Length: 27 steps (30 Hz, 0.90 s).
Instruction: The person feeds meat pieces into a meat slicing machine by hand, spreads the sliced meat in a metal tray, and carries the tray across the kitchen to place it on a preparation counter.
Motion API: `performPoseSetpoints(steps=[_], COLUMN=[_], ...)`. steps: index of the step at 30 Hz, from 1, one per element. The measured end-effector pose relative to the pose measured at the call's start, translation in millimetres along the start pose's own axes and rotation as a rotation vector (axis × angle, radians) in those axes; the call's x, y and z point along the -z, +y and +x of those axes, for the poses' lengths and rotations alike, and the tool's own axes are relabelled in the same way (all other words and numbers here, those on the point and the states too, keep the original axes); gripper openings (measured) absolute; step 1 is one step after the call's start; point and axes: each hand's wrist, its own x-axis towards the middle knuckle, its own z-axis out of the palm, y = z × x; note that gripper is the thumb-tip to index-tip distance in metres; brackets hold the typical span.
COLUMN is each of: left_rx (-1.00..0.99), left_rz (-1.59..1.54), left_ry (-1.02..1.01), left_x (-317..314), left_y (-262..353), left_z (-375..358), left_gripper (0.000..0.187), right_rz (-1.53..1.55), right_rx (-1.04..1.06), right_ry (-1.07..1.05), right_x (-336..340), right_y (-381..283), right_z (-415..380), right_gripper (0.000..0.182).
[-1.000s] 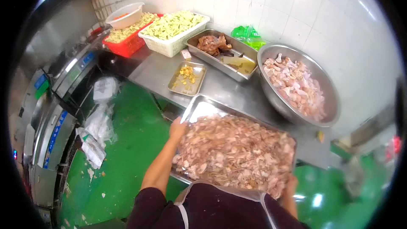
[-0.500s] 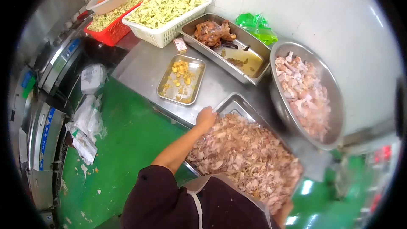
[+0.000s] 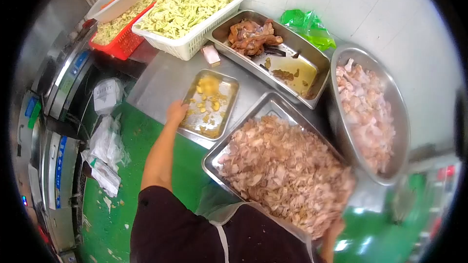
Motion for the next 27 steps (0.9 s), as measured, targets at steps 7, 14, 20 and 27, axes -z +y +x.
performPoseSetpoints(steps=[7,14,20,27], left_rx=[0.043,0.061,-0.090,-0.063], left_rz=[-0.066,-0.019,-0.111,0.014], left_ry=[0.081,0.110,-0.113,-0.056], left_x=[99,149,182,160], left_y=[-121,-180,-173,-168], left_z=[8,58,103,112], left_gripper=[0.036,0.034,0.033,0.044], right_rz=[-0.009,0.055,0.292,-0.085], right_rx=[0.011,-0.018,-0.288,-0.250], right_ry=[-0.040,-0.113,-0.090,0.003], right_x=[-36,-90,-110,-90], right_y=[-87,-201,-240,-279], right_z=[-52,-85,-64,-74], right_gripper=[0.035,0.034,0.033,0.031])
